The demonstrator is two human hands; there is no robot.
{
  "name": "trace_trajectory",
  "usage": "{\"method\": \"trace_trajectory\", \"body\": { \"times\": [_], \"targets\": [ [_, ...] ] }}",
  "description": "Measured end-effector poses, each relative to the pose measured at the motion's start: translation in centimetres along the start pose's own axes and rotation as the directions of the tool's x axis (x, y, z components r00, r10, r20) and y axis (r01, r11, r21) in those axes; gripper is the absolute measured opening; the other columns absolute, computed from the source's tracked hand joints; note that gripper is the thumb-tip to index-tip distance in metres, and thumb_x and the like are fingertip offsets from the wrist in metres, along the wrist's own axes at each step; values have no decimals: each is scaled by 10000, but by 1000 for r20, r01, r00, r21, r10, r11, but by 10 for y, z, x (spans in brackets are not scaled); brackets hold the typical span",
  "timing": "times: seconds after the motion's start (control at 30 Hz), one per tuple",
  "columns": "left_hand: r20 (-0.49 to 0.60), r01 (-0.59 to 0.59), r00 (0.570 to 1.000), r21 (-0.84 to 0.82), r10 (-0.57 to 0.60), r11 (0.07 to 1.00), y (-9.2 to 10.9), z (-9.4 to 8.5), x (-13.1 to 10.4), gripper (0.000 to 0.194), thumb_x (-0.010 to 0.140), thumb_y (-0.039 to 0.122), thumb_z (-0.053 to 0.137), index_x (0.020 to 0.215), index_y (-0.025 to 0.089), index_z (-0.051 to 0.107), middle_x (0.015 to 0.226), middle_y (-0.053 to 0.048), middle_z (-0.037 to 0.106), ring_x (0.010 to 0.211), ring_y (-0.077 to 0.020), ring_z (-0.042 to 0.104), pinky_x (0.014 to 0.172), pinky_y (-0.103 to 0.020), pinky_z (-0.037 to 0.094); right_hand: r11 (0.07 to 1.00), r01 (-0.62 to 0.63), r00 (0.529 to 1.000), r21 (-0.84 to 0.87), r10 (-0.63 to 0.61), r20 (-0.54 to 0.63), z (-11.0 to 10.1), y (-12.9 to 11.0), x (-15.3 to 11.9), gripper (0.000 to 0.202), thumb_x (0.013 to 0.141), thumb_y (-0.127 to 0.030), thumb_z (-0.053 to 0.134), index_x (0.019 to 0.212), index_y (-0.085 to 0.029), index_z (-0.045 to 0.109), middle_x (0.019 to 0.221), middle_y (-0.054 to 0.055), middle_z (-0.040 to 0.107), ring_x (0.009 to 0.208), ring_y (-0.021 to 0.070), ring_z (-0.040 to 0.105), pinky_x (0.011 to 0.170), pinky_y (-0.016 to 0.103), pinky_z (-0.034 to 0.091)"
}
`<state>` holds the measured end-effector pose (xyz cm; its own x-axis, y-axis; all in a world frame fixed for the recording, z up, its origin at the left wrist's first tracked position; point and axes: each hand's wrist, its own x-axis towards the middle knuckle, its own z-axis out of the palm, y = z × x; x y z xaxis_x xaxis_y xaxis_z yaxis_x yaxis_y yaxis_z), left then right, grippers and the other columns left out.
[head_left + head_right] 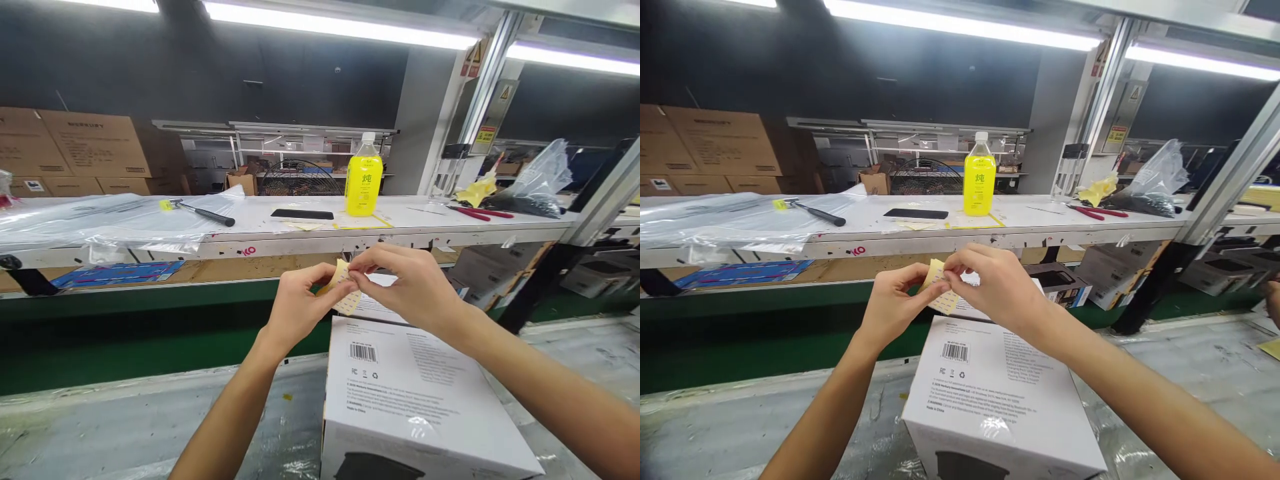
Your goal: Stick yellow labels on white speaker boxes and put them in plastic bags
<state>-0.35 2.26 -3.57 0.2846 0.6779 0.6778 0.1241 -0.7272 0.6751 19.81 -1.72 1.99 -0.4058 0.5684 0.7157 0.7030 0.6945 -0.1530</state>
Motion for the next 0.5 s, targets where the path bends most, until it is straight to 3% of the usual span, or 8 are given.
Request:
{"method": "trace_trajectory", "body": {
  "times": [0.1, 0.17, 0.27, 0.33, 0.4, 0.5],
  "targets": [
    [-3, -97, 995, 43, 97, 994, 5, 1, 0, 236, 1011, 369, 674, 945, 191, 813, 804, -15, 764, 680, -152, 610, 672, -260, 433, 1000, 5, 1000, -29, -5, 11, 0, 2, 0, 65, 955, -204, 670, 908, -202, 715, 855, 3, 769, 751, 139, 694, 723, 266, 527],
    [-22, -91, 996, 42, 92, 995, 8, 4, -1, 263, 1026, 360, 642, 924, 186, 810, 773, -12, 745, 659, -145, 585, 656, -262, 419, 998, 4, 1000, -70, -3, 16, 0, -1, 0, 74, 942, -204, 650, 886, -203, 699, 841, 11, 763, 744, 145, 681, 715, 274, 515],
    [-73, 20, 997, -98, -27, 995, 9, 6, -1, 268, 992, 377, 677, 837, 183, 776, 703, 4, 680, 631, -139, 536, 609, -261, 396, 997, -26, 1000, -69, 26, -2, -2, -14, -3, 56, 870, -191, 640, 823, -205, 665, 789, 14, 731, 708, 151, 640, 681, 285, 479],
    [-129, 92, 982, -299, -135, 950, 4, 3, -2, 257, 949, 391, 723, 793, 188, 748, 705, 11, 661, 630, -133, 529, 596, -251, 394, 986, -138, 989, 91, 133, 62, -7, -28, -6, 50, 814, -180, 654, 774, -209, 646, 737, -7, 699, 671, 140, 603, 653, 277, 465],
    [-176, 132, 952, -503, -250, 854, -6, -4, -9, 260, 884, 407, 783, 753, 192, 715, 702, 16, 645, 612, -122, 522, 586, -240, 396, 909, -321, 929, 266, 247, 276, -14, -42, -9, 60, 802, -186, 663, 749, -213, 654, 713, -22, 687, 657, 137, 588, 632, 269, 467],
    [-100, 219, 921, -670, -378, 710, -26, -17, -34, 361, 797, 474, 834, 675, 192, 644, 620, 13, 581, 555, -127, 510, 546, -247, 377, 825, -492, 727, 277, 214, 652, -20, -56, -14, 80, 838, -187, 641, 789, -225, 692, 757, -29, 705, 710, 148, 612, 645, 267, 472]
  ]
}}
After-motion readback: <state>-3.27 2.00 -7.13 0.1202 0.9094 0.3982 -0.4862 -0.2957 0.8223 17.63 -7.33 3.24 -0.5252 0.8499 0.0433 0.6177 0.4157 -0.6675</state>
